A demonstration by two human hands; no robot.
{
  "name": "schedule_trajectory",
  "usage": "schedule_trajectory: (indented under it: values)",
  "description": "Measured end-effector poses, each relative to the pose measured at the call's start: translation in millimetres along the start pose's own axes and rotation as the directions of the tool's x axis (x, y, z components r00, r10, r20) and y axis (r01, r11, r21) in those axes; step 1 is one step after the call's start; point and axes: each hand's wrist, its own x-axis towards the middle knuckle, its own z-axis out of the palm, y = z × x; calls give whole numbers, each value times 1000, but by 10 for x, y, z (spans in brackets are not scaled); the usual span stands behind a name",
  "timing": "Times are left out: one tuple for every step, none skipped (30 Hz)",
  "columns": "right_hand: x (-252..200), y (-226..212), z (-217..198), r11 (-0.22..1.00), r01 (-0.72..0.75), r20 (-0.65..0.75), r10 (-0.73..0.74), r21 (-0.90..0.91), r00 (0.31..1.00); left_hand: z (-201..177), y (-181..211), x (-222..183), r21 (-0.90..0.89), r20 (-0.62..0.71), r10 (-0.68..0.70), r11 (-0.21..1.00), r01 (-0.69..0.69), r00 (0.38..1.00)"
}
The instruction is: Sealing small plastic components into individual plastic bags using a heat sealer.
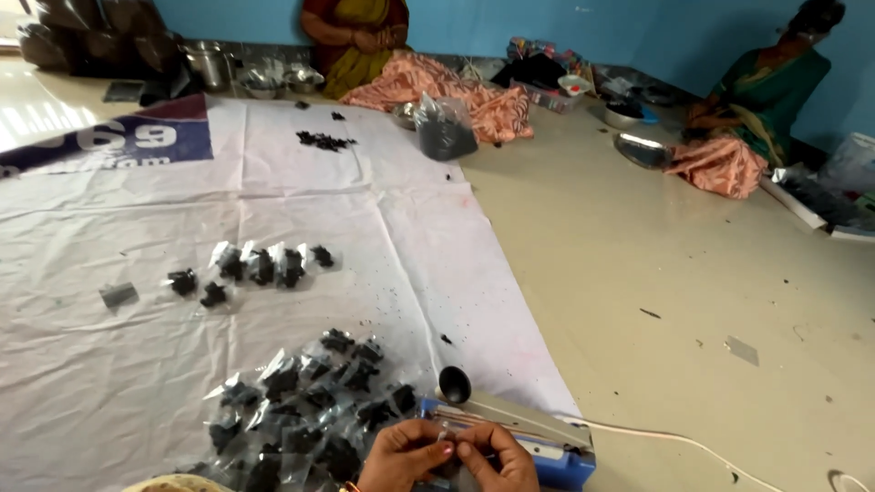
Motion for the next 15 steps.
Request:
schedule_trajectory:
  values:
    - [-22,-31,41,999,-38,-54,38,-2,998,-11,-12,10,-58,-17,-5,998,4,1000]
    - [-22,10,18,999,-46,-56,46,-1,997,3,-47,29,-60,-19,-13,998,12,1000]
    - [-6,48,5,999,-37,-87,35,-19,996,7,-68,56,-103,-88,-62,993,53,994]
    - [12,88,-1,999,-28,-118,23,-37,993,5,-88,83,-148,-155,-112,985,90,982]
    - [-16,-21,44,999,-35,-119,31,-38,992,-50,-220,167,-151,-156,-120,984,96,980]
    - [-42,-130,95,1000,-6,-125,5,-11,992,-109,-352,247,-164,-95,16,986,-32,995]
    - [-60,-243,150,1000,23,-130,-21,15,991,-171,-479,326,-184,-35,154,970,-158,987]
    - [-47,-203,140,1000,16,-129,-14,15,992,-137,-426,288,-187,-39,148,970,-153,988]
    - [-26,-167,126,1000,3,-101,-2,13,995,-99,-369,258,-185,-100,116,974,-133,988]
    - [-9,-132,112,1000,-10,-73,11,10,997,-60,-312,226,-185,-160,82,976,-111,984]
    - [-9,-84,117,1000,-15,-71,16,9,997,-93,-415,280,-187,-164,78,976,-109,983]
    - [-12,-36,120,1000,-30,-117,29,-6,993,-124,-518,331,-199,-173,109,970,-143,979]
    - [-15,9,122,999,-45,-164,41,-20,986,-153,-619,381,-209,-181,141,962,-178,973]
    - [-9,33,109,999,-50,-162,46,-20,986,-133,-591,367,-210,-185,138,962,-176,973]
    - [-8,56,89,995,-42,-174,26,-89,984,-105,-566,353,-252,-184,142,950,-186,973]
